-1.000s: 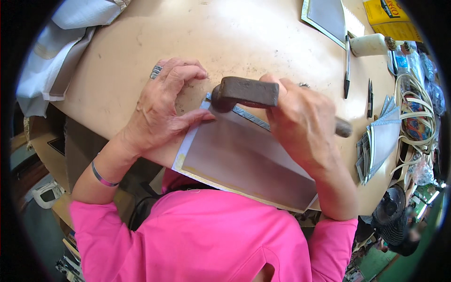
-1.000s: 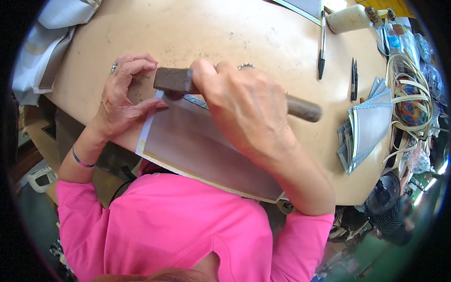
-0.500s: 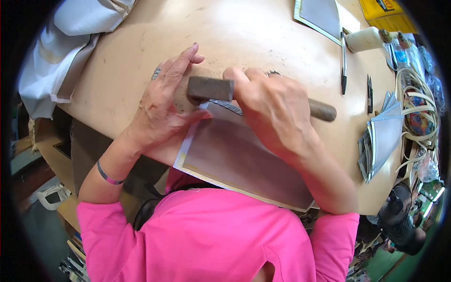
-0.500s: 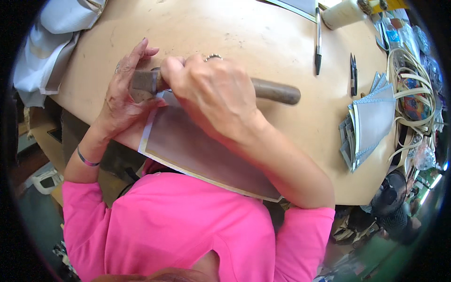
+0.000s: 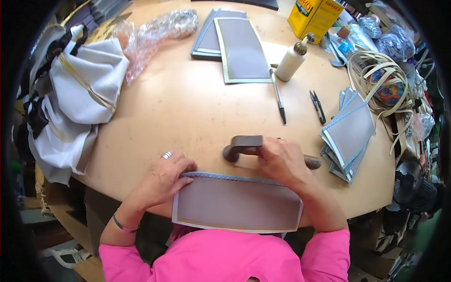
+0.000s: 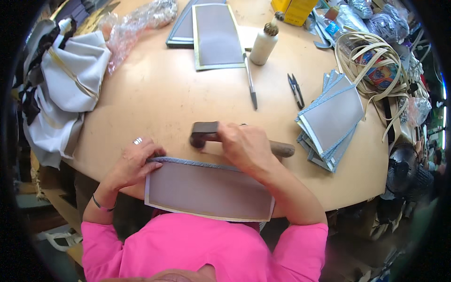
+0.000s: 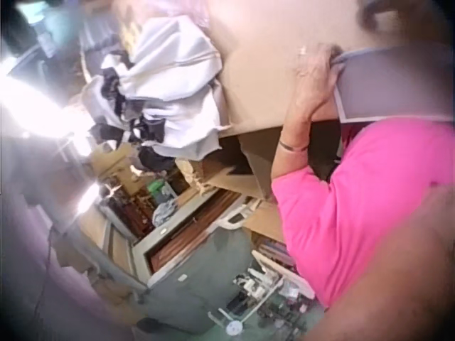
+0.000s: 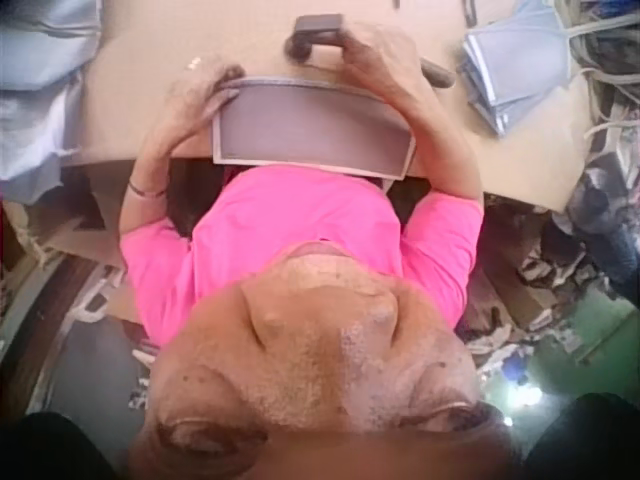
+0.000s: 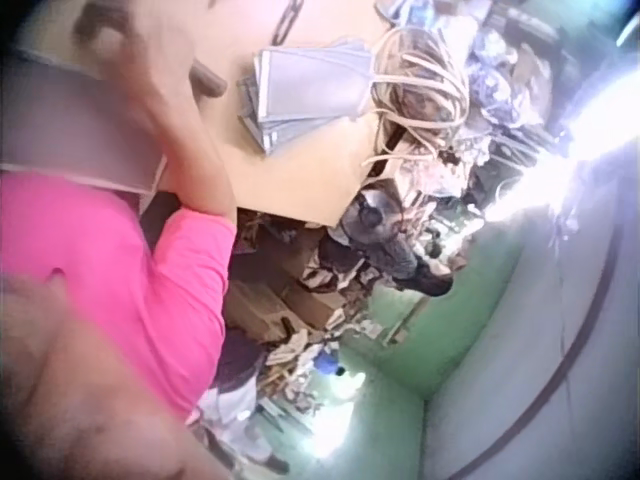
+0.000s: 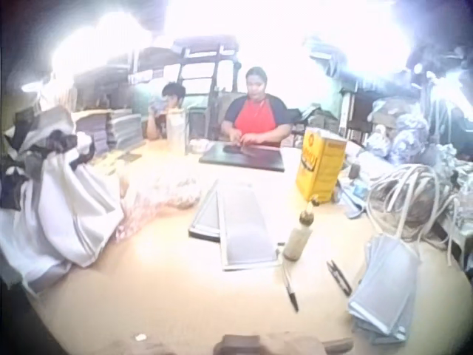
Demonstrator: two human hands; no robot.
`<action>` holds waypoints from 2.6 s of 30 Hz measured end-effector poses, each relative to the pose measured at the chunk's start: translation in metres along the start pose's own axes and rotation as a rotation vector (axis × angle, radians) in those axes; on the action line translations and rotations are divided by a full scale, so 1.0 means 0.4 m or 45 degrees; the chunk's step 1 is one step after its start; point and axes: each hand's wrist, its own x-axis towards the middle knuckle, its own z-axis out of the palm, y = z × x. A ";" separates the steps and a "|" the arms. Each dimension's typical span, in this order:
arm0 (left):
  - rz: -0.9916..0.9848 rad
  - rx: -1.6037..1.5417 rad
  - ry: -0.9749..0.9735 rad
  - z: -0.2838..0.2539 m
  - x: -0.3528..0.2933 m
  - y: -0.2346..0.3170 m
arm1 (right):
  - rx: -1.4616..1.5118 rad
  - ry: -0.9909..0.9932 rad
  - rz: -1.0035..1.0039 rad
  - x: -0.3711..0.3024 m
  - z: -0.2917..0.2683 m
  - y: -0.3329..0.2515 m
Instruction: The person hammers the folded edges of rectangular leather pieces to flatten them, then stacks the finished pieces together.
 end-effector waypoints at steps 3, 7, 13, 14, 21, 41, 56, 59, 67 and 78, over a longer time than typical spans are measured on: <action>0.051 0.417 0.048 -0.055 0.012 -0.007 | -0.040 0.083 0.151 -0.027 -0.025 0.051; 0.080 1.111 0.650 -0.155 0.067 -0.055 | 0.049 0.080 0.308 -0.046 -0.021 0.068; 0.496 0.594 0.786 -0.062 0.176 0.075 | 0.005 0.125 0.302 -0.053 -0.028 0.078; 0.404 0.483 0.583 -0.019 0.173 0.102 | -0.024 0.120 0.319 -0.055 -0.028 0.084; 0.071 0.486 0.125 0.075 0.100 0.070 | -0.098 0.164 0.179 -0.054 -0.034 0.086; 0.333 0.580 0.412 0.083 0.034 -0.031 | -0.202 0.263 0.123 -0.015 0.003 0.035; 0.518 0.196 0.069 0.098 0.109 0.134 | -0.309 0.157 -0.090 -0.255 -0.048 0.015; 0.388 0.192 0.102 0.136 0.190 0.163 | -0.306 0.146 -0.075 -0.250 -0.053 0.009; 0.291 -0.266 0.012 0.175 0.231 0.173 | -0.325 0.127 -0.021 -0.265 -0.060 0.022; 0.365 -0.443 0.188 0.208 0.234 0.168 | -0.236 0.122 0.040 -0.271 -0.055 0.023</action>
